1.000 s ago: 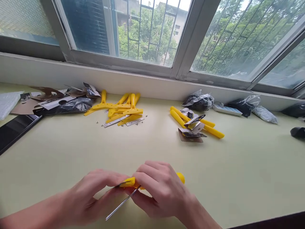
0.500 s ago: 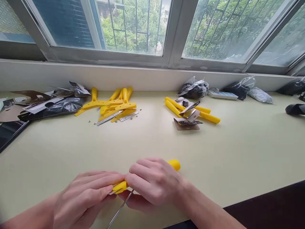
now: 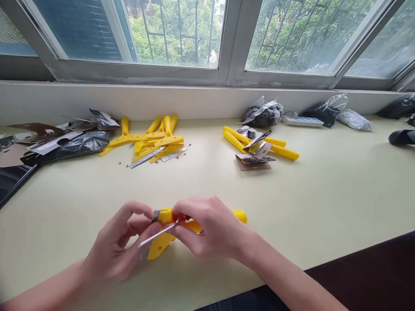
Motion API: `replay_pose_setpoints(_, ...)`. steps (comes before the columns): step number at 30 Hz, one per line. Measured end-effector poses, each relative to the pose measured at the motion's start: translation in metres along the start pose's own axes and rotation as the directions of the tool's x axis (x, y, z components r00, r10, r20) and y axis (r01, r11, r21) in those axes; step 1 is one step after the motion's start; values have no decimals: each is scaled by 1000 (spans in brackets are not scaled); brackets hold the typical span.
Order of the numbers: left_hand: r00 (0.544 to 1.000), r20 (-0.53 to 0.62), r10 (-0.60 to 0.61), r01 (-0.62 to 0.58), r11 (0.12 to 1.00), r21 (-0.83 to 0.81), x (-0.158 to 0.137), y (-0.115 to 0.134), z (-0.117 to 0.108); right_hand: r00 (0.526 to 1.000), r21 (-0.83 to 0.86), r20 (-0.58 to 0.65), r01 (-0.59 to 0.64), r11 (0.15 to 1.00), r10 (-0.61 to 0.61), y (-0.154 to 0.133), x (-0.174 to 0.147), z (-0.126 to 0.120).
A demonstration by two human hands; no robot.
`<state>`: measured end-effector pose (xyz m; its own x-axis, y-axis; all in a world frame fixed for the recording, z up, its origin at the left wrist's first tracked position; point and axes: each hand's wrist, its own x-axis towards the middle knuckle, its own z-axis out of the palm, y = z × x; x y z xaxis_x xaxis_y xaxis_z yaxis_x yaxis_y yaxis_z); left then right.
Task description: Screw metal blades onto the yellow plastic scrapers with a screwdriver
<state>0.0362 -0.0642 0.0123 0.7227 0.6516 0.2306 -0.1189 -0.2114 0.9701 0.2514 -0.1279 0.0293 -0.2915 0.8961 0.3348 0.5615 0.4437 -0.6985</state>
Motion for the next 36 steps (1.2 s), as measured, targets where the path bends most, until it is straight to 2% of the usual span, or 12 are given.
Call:
replay_pose_setpoints(2,971,47,-234,238,963,-129,8,6,-2,975,118,83,-216,969,207,0,7,-4)
replay_pose_setpoints(4,918,130,-374,394,893,-217,15,9,-7,926,218,176,-369,904,335,0,13,-8)
replay_pose_setpoints(7,884,215,-415,463,838,-290,21,8,-16,873,300,257,-479,825,414,2,18,-14)
replay_pose_setpoints(11,868,280,-409,477,844,-246,23,3,-22,829,350,312,-555,755,464,6,20,-18)
replay_pose_setpoints(14,872,291,-393,455,870,-188,25,3,-21,813,350,322,-579,736,486,5,21,-18)
replay_pose_setpoints(20,882,258,-393,437,889,-139,25,4,-17,839,307,292,-537,786,460,2,18,-19)
replay_pose_setpoints(29,882,236,-407,441,891,-110,26,5,-17,852,317,292,-515,797,434,4,15,-17)
replay_pose_setpoints(34,872,287,-397,466,853,-235,25,6,-18,878,311,257,-470,826,403,1,13,-17)
replay_pose_setpoints(36,895,247,-371,432,858,-277,23,7,-18,890,296,215,-451,842,401,0,10,-19)
